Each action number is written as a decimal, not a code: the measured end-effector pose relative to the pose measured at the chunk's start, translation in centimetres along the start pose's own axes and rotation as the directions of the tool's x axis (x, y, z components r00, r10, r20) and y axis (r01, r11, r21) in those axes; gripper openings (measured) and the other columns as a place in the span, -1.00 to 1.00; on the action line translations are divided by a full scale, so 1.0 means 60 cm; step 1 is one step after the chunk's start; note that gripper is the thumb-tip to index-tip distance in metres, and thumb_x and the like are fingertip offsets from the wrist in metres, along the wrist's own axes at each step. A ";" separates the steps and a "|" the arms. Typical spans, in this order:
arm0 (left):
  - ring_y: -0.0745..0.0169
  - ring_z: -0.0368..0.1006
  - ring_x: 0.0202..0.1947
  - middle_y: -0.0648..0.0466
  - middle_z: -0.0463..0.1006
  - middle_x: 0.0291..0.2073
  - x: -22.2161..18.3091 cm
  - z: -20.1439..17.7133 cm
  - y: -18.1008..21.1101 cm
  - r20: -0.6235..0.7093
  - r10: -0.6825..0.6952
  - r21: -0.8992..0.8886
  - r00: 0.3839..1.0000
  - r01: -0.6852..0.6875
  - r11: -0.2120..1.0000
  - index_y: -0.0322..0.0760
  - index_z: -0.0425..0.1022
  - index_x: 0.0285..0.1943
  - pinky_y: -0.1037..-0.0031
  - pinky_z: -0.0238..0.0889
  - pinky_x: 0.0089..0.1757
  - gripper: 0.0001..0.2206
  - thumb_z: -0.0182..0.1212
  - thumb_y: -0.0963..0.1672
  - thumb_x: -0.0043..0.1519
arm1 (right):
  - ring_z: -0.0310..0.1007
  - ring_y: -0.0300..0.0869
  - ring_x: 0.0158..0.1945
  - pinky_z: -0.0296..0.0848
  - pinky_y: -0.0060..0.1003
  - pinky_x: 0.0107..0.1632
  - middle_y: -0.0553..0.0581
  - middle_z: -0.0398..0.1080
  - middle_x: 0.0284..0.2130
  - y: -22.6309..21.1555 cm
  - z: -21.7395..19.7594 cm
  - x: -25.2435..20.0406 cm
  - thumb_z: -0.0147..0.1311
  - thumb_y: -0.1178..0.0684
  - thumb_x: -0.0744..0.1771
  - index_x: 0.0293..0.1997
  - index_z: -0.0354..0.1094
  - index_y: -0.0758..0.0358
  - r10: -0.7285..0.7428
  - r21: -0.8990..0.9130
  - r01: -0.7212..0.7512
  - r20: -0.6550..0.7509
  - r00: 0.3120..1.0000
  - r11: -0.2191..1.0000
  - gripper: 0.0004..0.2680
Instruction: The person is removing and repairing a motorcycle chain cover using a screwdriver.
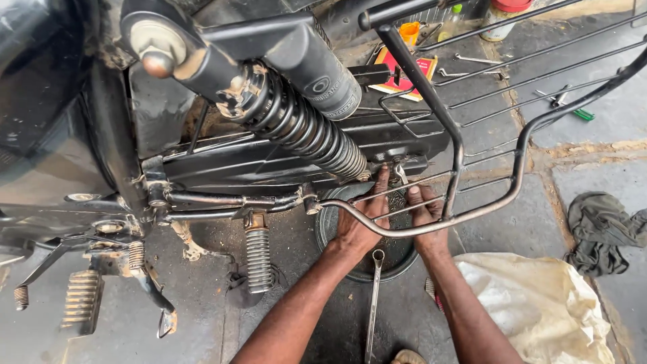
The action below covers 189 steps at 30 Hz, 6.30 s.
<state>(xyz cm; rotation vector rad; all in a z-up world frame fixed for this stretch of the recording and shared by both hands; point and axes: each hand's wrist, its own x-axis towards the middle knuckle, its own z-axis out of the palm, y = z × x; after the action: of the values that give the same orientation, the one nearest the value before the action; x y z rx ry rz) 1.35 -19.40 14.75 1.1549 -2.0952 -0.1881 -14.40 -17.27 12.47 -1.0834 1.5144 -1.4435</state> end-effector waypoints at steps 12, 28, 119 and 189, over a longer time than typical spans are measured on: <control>0.05 0.61 -0.40 -0.21 0.61 -0.16 0.025 -0.013 0.007 0.359 -0.036 0.247 0.933 -0.057 0.967 -0.11 -0.20 0.66 0.22 0.50 -0.39 -0.12 0.24 -0.19 0.14 | 0.38 -0.08 -0.24 0.34 -0.17 -0.17 0.24 0.37 -0.28 -0.003 0.016 0.028 0.02 0.12 0.45 -0.11 0.34 0.44 -0.532 -0.345 0.490 -0.032 0.846 0.801 -0.87; -0.19 0.61 -0.41 -0.59 0.54 -0.20 0.025 -0.006 0.032 0.261 -0.130 0.399 0.956 0.016 0.917 -0.06 -0.22 0.61 -0.01 0.44 -0.51 -0.20 0.19 -0.11 0.20 | 0.59 -0.06 -0.28 0.60 -0.13 -0.22 0.11 0.51 -0.28 0.121 -0.156 0.107 0.11 -0.06 0.31 0.00 0.33 0.30 0.192 -0.058 -0.185 0.171 0.966 0.981 -0.73; -0.15 0.43 0.05 -0.19 -0.30 0.57 0.063 -0.050 0.102 0.314 -0.259 0.404 0.913 0.118 0.907 -0.16 0.04 0.56 0.10 0.49 -0.21 -0.31 0.19 -0.05 0.21 | 0.56 -0.03 -0.21 0.59 -0.23 -0.11 0.25 0.51 -0.24 0.235 -0.042 0.036 0.22 0.15 0.33 -0.11 0.37 0.28 0.338 0.900 -0.327 0.225 0.914 0.287 -0.87; -0.21 0.48 -0.02 -0.15 -0.07 0.54 0.064 -0.052 0.095 0.239 -0.263 0.377 0.935 0.161 0.912 -0.12 0.19 0.51 0.00 0.44 -0.17 -0.31 0.13 0.14 0.20 | 0.55 -0.15 0.01 0.63 -0.28 0.08 0.14 0.48 -0.07 0.171 -0.003 -0.024 0.15 0.06 0.36 -0.02 0.35 0.24 0.396 0.957 -0.270 0.209 0.894 0.104 -0.84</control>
<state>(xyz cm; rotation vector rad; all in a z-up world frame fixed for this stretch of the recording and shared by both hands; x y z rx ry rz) -1.75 -18.41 21.52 1.6625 -2.3130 -0.0855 -14.79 -15.85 2.24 0.2004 0.4497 -1.6577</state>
